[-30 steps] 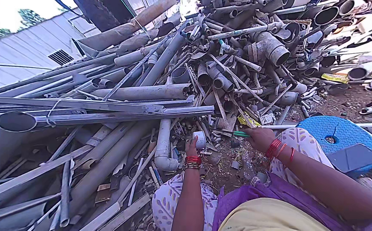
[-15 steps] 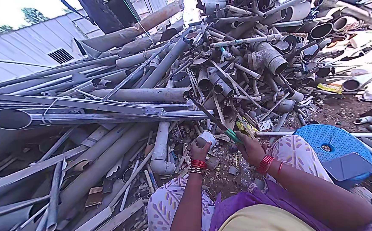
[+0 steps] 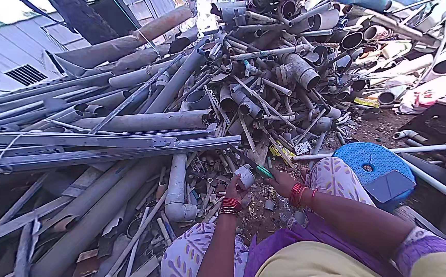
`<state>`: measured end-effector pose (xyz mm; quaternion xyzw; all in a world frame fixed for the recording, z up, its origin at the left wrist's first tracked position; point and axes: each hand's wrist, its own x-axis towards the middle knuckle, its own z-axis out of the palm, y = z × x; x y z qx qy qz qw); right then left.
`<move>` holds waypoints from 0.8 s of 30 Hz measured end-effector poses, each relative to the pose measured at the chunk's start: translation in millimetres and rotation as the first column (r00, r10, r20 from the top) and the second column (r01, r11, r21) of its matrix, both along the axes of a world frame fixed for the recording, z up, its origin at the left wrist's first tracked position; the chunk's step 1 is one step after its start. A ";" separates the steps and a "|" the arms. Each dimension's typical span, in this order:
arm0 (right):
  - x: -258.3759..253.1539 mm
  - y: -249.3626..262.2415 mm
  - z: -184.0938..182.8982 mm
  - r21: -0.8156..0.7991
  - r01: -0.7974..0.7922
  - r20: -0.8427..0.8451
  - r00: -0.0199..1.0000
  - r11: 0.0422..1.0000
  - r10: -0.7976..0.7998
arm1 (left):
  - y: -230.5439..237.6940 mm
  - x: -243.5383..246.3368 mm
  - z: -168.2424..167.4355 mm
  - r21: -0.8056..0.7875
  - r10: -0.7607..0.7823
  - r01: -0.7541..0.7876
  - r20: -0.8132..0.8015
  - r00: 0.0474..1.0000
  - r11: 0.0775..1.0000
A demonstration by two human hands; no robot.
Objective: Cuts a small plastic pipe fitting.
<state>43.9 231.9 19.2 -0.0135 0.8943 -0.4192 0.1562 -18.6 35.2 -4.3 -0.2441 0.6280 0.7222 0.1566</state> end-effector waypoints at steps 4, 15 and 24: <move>-1.3 1.2 -13.4 -0.369 0.134 -0.021 0.988 0.920 -0.153 | 20.0 14.7 -12.6 -0.009 -0.127 0.129 0.142 0.982 0.992; -10.0 23.7 -5.4 -0.380 0.361 0.328 0.913 0.852 -0.241 | 44.0 41.0 -25.1 0.018 -0.462 0.463 0.114 0.879 0.886; 2.6 143.7 65.8 -0.790 0.611 0.007 0.084 0.046 -0.996 | 26.3 33.4 -8.1 -0.205 -0.450 0.442 0.007 0.893 0.873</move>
